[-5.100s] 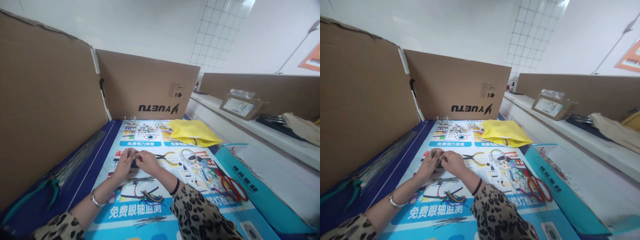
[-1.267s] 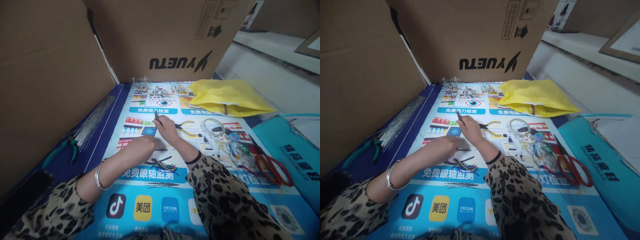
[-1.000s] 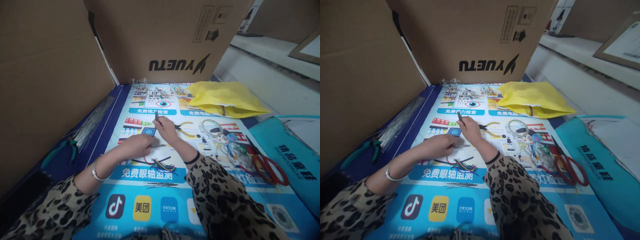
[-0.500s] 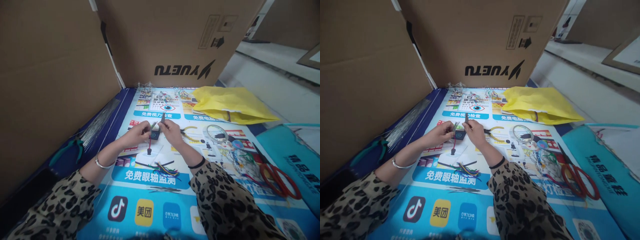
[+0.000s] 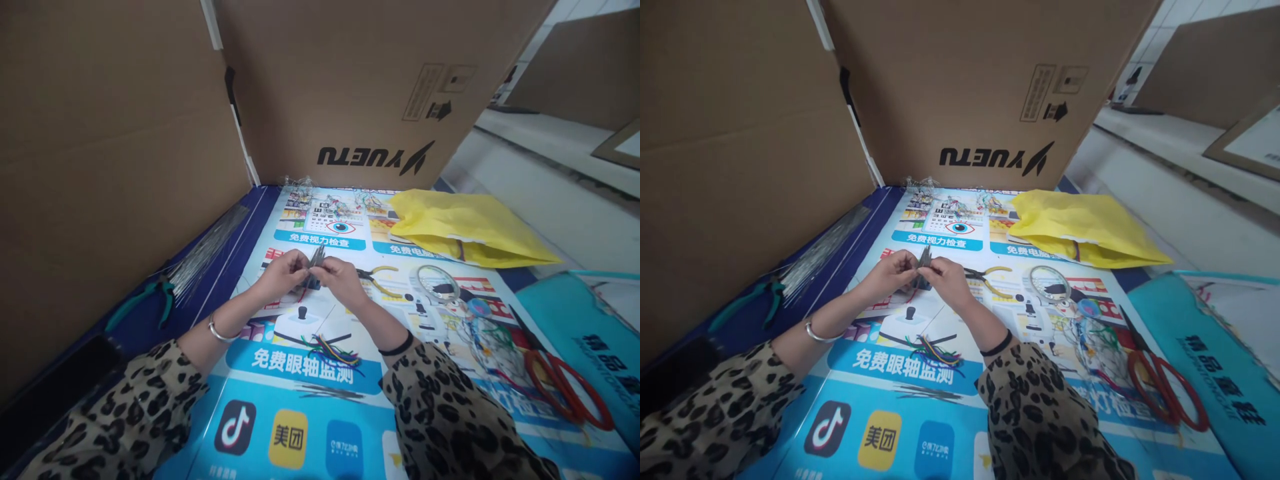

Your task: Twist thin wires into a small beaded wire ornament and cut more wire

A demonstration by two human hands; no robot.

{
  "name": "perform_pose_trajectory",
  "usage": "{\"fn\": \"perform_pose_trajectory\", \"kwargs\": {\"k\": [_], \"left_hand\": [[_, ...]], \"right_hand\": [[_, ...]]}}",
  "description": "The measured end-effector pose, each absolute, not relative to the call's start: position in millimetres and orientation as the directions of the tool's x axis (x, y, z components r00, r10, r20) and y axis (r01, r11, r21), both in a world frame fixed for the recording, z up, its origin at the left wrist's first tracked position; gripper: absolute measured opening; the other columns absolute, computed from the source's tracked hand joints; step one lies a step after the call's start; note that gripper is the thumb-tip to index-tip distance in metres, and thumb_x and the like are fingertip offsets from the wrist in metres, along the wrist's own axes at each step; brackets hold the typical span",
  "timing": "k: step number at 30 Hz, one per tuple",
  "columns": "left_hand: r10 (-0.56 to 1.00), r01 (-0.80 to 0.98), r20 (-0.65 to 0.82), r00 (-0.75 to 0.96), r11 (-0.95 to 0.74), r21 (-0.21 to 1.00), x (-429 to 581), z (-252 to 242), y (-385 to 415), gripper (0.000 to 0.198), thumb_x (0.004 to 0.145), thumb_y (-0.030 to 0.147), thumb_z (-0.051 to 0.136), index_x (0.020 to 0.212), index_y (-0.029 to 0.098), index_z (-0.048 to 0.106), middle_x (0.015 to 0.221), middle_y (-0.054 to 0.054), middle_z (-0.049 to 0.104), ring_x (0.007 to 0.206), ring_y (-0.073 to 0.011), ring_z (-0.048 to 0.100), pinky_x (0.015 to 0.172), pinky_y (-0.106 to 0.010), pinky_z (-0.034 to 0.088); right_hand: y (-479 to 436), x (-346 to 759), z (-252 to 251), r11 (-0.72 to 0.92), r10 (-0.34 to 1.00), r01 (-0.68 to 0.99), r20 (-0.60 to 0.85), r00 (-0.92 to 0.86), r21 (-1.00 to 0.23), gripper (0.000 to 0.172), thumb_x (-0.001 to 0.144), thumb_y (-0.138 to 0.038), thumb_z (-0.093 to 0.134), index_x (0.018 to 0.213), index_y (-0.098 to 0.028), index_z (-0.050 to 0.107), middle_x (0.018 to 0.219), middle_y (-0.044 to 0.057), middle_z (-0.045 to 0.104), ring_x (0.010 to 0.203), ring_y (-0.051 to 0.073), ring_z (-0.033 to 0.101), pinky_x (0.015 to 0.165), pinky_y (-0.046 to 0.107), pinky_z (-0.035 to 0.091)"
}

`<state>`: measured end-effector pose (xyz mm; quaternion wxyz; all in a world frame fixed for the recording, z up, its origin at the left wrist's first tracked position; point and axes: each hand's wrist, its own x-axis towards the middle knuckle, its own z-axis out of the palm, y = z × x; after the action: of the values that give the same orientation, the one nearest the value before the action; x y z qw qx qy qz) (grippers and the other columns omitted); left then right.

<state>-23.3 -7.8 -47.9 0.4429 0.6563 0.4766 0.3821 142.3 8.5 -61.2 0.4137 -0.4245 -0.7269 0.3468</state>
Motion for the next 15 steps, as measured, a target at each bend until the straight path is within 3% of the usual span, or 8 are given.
{"fn": "perform_pose_trajectory", "kwargs": {"k": [6, 10, 12, 15], "left_hand": [[0.945, 0.516, 0.24, 0.221, -0.322, 0.794, -19, -43, -15, 0.02, 0.074, 0.017, 0.052, 0.092, 0.02, 0.043, 0.073, 0.003, 0.058, 0.066, -0.0112, 0.056, 0.06, -0.023, 0.042], [0.946, 0.536, 0.227, 0.231, -0.318, 0.782, -19, -41, -16, 0.025, 0.073, 0.017, 0.054, 0.095, 0.019, 0.042, 0.075, 0.002, 0.058, 0.066, -0.0122, 0.056, 0.06, -0.024, 0.042], [0.938, 0.55, 0.185, 0.292, -0.323, 0.77, -20, -41, -15, 0.021, 0.074, 0.019, 0.055, 0.092, 0.018, 0.045, 0.076, 0.001, 0.058, 0.067, -0.0128, 0.055, 0.061, -0.024, 0.042], [0.867, 0.63, 0.149, 0.474, -0.453, 0.631, -20, -38, -16, 0.01, 0.075, 0.022, 0.057, 0.083, 0.017, 0.053, 0.078, -0.002, 0.058, 0.072, -0.015, 0.053, 0.065, -0.027, 0.041]], "right_hand": [[4, 137, -60, 0.311, 0.928, 0.213, 0.249, -0.276, -0.926, 0.018, 0.075, -0.036, 0.061, 0.075, -0.018, 0.065, 0.071, 0.001, 0.062, 0.057, 0.012, 0.054, 0.055, 0.024, 0.043], [2, 140, -45, 0.342, 0.927, 0.227, 0.286, -0.244, -0.912, 0.018, 0.078, -0.034, 0.057, 0.076, -0.017, 0.064, 0.07, 0.001, 0.061, 0.06, 0.013, 0.055, 0.059, 0.025, 0.044], [2, 145, -31, 0.366, 0.926, 0.234, 0.328, -0.186, -0.901, 0.019, 0.08, -0.035, 0.056, 0.076, -0.017, 0.064, 0.071, 0.0, 0.061, 0.061, 0.012, 0.055, 0.06, 0.025, 0.044], [4, 156, -10, 0.393, 0.919, 0.258, 0.389, -0.069, -0.883, 0.021, 0.08, -0.036, 0.056, 0.077, -0.017, 0.064, 0.073, 0.0, 0.062, 0.064, 0.012, 0.054, 0.062, 0.024, 0.044]]}}
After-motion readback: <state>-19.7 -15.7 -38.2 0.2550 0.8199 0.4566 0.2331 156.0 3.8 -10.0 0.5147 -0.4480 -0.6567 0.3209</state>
